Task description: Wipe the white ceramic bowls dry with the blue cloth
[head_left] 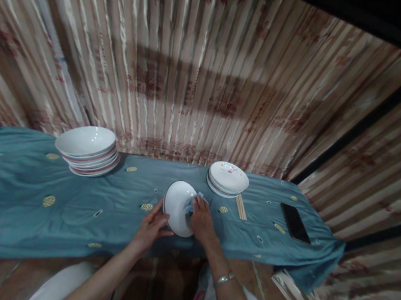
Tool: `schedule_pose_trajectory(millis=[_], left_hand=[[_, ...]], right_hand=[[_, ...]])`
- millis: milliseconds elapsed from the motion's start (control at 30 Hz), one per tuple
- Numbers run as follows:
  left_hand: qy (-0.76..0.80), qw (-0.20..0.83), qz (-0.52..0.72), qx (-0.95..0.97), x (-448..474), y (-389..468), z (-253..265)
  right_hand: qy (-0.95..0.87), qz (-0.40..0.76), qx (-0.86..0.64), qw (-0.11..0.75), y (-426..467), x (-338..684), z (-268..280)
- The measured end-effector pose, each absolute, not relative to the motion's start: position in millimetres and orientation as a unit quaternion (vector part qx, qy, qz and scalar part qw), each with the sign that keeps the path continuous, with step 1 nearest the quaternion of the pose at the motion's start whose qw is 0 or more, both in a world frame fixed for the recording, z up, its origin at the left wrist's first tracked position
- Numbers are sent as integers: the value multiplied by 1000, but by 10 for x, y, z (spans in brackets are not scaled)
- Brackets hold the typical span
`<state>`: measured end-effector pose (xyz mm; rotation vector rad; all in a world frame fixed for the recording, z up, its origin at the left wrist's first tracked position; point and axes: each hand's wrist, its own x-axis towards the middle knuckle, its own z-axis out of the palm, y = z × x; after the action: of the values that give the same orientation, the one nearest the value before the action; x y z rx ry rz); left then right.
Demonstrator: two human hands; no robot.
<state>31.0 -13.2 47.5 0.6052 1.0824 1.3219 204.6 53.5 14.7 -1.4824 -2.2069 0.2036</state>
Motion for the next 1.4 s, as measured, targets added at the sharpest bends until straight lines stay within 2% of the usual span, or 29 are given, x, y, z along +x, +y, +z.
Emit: schedule_pose_trajectory(millis=[200,400,600,867,1100,1400], left_hand=[[471,627,568,249,375,-148,514],[462,633,571,244,363,-158,511],[460,630,581,231,327,-153,514],[446,642,580,227,276,-151,525],[453,635,578,237,255,-137,511],[474,612,573,272,270,-128,538]], right_hand=[[-786,153,-507,319,701,1834,84],[-765,270,-445,379,648,1599,244],[-763,345,-375,398,489,1514,406],[-749,436,-328,375,251,1657,461],[-774,412,-336,344,120,1929,415],[-805,229,-474,274,171,2217,200]])
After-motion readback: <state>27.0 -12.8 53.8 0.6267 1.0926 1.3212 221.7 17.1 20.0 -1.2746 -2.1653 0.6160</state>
